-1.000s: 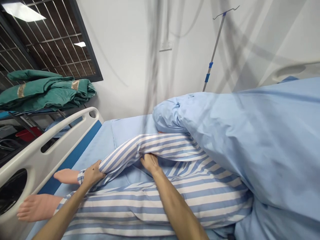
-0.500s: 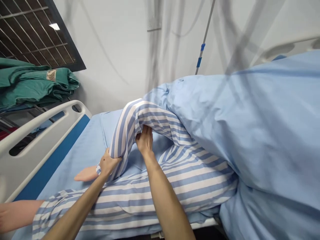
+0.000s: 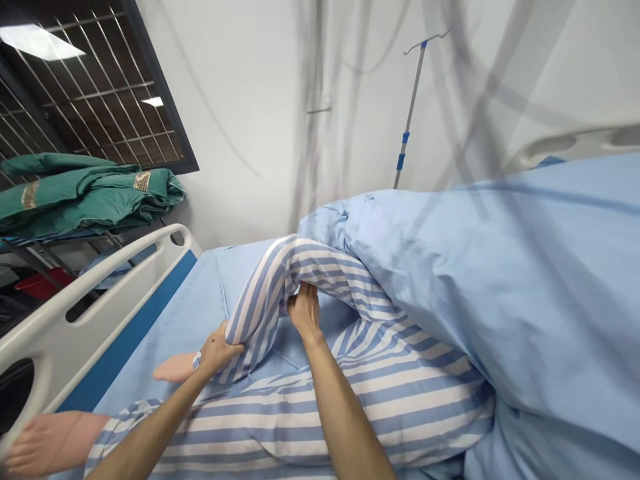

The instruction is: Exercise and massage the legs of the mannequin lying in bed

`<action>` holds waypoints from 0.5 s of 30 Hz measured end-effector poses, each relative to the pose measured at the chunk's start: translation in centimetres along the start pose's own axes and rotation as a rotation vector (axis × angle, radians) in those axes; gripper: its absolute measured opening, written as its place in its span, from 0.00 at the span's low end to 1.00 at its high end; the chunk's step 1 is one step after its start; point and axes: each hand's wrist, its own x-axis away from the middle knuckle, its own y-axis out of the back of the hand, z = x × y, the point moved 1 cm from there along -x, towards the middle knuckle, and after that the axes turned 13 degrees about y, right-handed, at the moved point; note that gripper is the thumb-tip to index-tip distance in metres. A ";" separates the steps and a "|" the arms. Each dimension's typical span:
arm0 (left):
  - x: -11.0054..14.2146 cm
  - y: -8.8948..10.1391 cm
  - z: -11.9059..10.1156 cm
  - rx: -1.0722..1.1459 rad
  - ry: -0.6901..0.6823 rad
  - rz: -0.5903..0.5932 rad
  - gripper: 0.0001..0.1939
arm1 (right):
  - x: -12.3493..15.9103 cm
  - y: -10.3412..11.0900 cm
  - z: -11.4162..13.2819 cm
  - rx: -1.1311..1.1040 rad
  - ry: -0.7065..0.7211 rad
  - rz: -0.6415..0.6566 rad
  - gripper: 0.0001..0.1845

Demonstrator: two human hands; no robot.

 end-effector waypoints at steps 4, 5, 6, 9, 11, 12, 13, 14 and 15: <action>-1.1 1.8 4.6 -0.100 -0.015 0.018 0.23 | 0.8 -1.1 0.4 0.040 -0.020 0.172 0.25; -1.3 2.1 5.8 -0.130 -0.013 0.021 0.23 | 1.1 -1.5 0.5 0.049 -0.021 0.242 0.24; -1.6 2.4 7.1 -0.160 -0.013 0.021 0.23 | 1.4 -1.8 0.5 0.053 -0.014 0.321 0.23; -2.3 3.3 10.0 -0.244 -0.030 0.012 0.25 | 2.2 -2.5 0.5 0.044 0.020 0.527 0.20; -2.8 3.8 11.3 -0.290 -0.057 0.005 0.25 | 2.6 -2.7 0.5 0.037 0.036 0.597 0.19; -3.0 4.1 11.7 -0.309 -0.072 0.005 0.25 | 2.7 -2.7 0.6 0.038 0.038 0.615 0.19; -3.2 4.2 12.0 -0.320 -0.082 0.008 0.25 | 2.7 -2.7 0.6 0.043 0.036 0.623 0.20; -3.4 4.3 12.2 -0.316 -0.085 0.020 0.25 | 2.7 -2.6 0.6 0.051 0.031 0.634 0.20; -3.6 4.3 12.4 -0.305 -0.083 0.033 0.26 | 2.7 -2.6 0.7 0.058 0.024 0.644 0.20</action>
